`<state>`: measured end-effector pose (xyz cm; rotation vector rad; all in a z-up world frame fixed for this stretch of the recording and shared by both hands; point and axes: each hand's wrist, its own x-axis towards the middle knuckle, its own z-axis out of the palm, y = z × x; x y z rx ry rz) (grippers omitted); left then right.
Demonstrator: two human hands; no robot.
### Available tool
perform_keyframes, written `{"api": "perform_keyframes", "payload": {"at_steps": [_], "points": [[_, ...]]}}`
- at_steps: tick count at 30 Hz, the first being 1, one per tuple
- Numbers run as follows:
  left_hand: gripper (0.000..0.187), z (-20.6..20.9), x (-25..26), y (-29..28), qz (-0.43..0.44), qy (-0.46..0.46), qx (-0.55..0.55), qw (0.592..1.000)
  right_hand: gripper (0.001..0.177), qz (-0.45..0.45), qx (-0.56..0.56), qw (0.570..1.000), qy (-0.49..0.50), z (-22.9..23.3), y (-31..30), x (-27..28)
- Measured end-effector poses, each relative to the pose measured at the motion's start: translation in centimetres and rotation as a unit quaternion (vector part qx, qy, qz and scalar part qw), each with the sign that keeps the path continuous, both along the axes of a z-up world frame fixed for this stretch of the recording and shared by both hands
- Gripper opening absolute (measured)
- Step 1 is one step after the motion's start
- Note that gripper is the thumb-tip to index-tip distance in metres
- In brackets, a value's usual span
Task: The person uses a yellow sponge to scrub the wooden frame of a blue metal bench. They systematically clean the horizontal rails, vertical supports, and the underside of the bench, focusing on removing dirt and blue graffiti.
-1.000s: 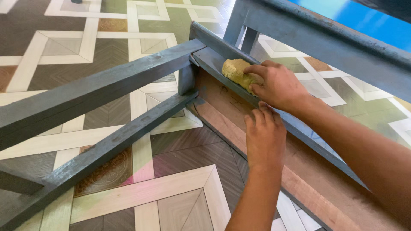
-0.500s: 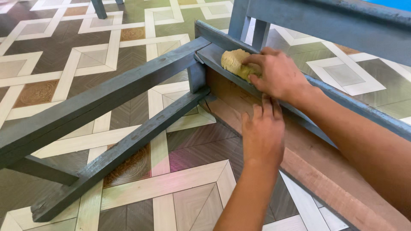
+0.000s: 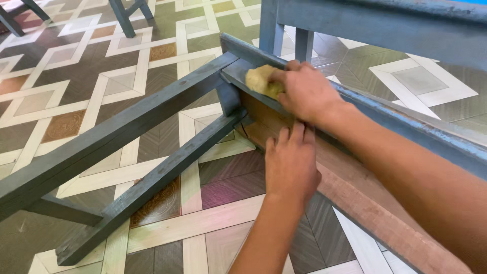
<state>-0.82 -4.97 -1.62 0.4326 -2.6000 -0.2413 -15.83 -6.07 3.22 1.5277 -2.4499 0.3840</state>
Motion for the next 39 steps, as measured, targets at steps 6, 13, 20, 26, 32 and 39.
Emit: {"api": "perform_keyframes", "payload": {"at_steps": [6,13,20,26,32,39], "points": [[0.050,2.7,-0.4,-1.4,-0.034,-0.113,-0.012,0.993,0.045,0.060,-0.073,0.995,-0.021,-1.7,-4.5,-1.9],[0.054,2.7,0.1,-3.8,-0.098,-0.112,-0.043,0.988,0.042,0.049,-0.083,0.992,-0.083,-1.7,-7.2,-3.2],[0.060,2.5,0.1,-6.7,-0.149,-0.085,-0.050,0.984,0.043,0.047,-0.070,0.994,-0.075,-0.6,-6.7,-2.1],[0.053,2.5,1.2,-9.9,-0.140,-0.064,-0.041,0.987,0.043,0.061,-0.030,0.996,-0.050,0.3,-4.4,-1.4],[0.046,3.2,-0.6,-14.1,-0.027,0.051,0.049,0.997,0.046,0.066,0.016,0.996,-0.056,1.8,-1.1,-1.1],[0.043,2.4,-3.2,-13.8,-0.033,0.072,0.096,0.992,0.051,0.025,0.073,0.993,-0.085,3.3,1.0,-0.2]]}}
